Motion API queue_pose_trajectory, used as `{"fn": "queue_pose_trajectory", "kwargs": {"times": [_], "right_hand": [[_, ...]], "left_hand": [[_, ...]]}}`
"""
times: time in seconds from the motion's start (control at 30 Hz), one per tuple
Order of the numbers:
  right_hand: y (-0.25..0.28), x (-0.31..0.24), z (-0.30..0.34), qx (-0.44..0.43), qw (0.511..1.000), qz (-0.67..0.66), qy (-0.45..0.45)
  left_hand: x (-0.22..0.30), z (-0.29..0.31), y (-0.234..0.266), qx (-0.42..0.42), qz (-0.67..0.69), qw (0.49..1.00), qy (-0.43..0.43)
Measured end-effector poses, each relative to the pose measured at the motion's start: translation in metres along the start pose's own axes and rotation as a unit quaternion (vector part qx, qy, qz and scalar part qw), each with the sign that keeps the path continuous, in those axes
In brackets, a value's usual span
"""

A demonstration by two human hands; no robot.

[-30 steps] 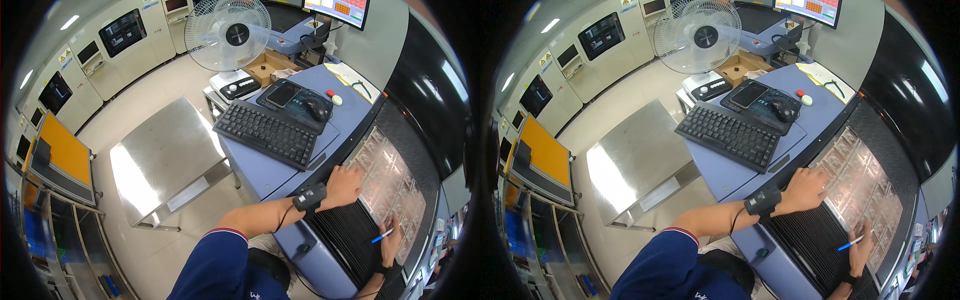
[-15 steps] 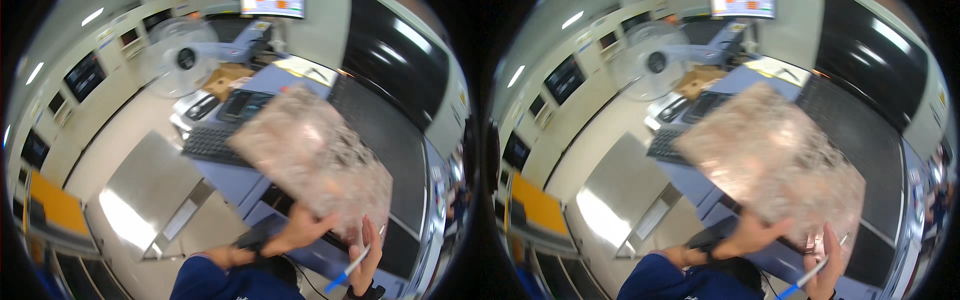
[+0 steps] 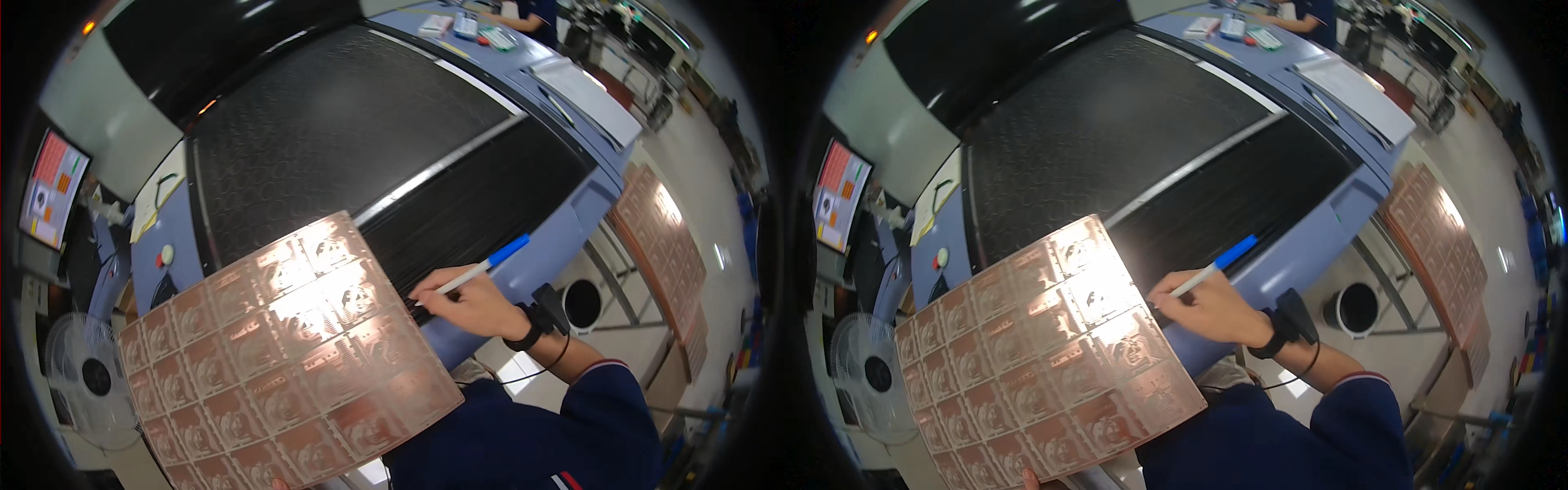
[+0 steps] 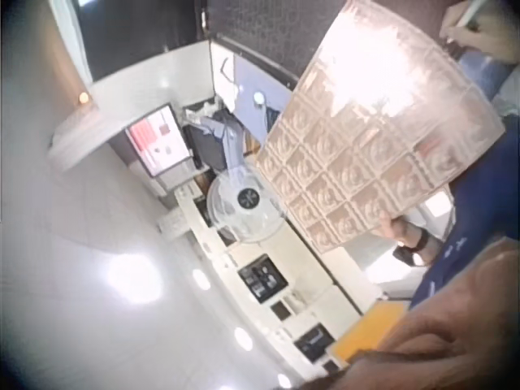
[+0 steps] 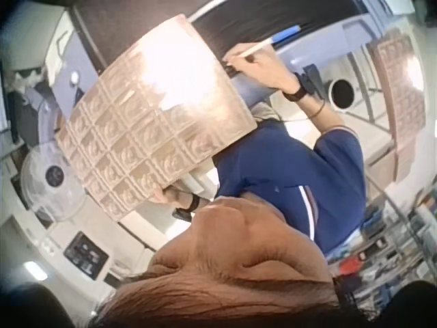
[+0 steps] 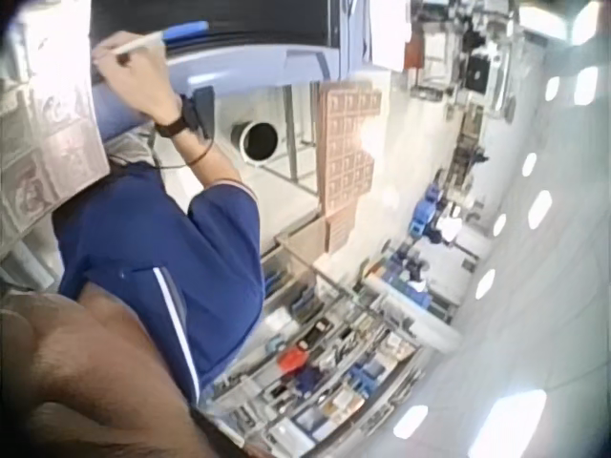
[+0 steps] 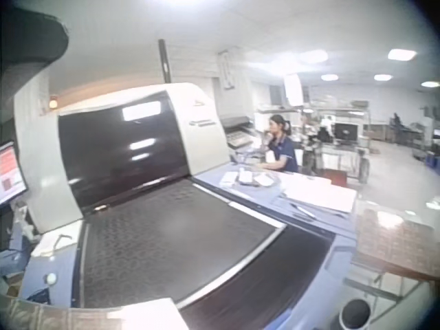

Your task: Marking specific locations on copper sheets using a pen on a conveyor-like machine surface.

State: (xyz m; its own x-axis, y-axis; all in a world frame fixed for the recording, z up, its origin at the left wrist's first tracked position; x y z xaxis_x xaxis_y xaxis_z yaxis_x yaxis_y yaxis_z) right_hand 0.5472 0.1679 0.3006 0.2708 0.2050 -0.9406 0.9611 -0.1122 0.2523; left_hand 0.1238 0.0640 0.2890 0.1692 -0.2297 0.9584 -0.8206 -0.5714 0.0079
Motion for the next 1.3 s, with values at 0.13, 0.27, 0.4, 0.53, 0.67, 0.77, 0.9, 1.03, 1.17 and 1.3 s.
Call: {"fn": "queue_pose_trajectory", "kwargs": {"times": [0.13, 0.27, 0.4, 0.53, 0.67, 0.77, 0.9, 1.03, 1.17, 1.3], "right_hand": [[-0.001, -0.005, 0.012, -0.005, 0.999, 0.013, 0.034], [-0.004, -0.007, 0.015, -0.028, 0.997, 0.045, 0.061], [-0.007, -0.008, 0.01, -0.013, 0.997, 0.035, 0.068], [-0.008, -0.003, -0.004, 0.011, 0.999, 0.002, 0.04], [-0.012, -0.004, -0.006, 0.017, 0.998, 0.021, 0.057], [-0.014, -0.004, -0.005, 0.027, 0.997, 0.024, 0.062], [-0.011, -0.004, -0.003, 0.001, 0.996, 0.041, 0.085], [-0.013, -0.001, -0.002, 0.02, 0.997, 0.03, 0.063], [-0.007, -0.002, -0.002, -0.004, 0.998, 0.005, 0.057], [-0.005, -0.002, 0.0, -0.026, 0.999, -0.014, 0.031]], "left_hand": [[0.008, 0.0, -0.002, 0.0, 0.0, 1.0, 0.021], [0.007, 0.001, -0.008, -0.002, 0.022, 1.0, 0.02], [0.007, -0.001, -0.007, -0.011, 0.031, 0.999, 0.018], [0.006, -0.002, -0.008, -0.023, 0.041, 0.999, 0.02], [0.005, -0.005, -0.009, -0.034, 0.049, 0.998, 0.021], [0.005, -0.005, -0.01, -0.042, 0.052, 0.998, 0.021], [0.004, -0.007, -0.012, -0.053, 0.06, 0.997, 0.023], [0.004, -0.008, -0.012, -0.058, 0.063, 0.996, 0.024], [0.005, -0.008, -0.012, -0.062, 0.068, 0.995, 0.025], [0.005, -0.007, -0.01, -0.063, 0.075, 0.995, 0.024]]}}
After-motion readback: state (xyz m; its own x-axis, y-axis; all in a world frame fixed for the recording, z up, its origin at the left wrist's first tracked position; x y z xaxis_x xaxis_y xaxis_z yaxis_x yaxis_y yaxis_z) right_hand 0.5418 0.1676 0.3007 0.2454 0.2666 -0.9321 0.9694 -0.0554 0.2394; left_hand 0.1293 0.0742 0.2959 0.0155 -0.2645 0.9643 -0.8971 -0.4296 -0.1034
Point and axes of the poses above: each hand's wrist, its own z-axis away from the middle knuckle, its own y-axis out of the back of the hand, x = y × z, the point moved 2 cm from there along -z, towards the middle knuckle, and after that the axes turned 6 degrees about y, right-handed, at the moved point
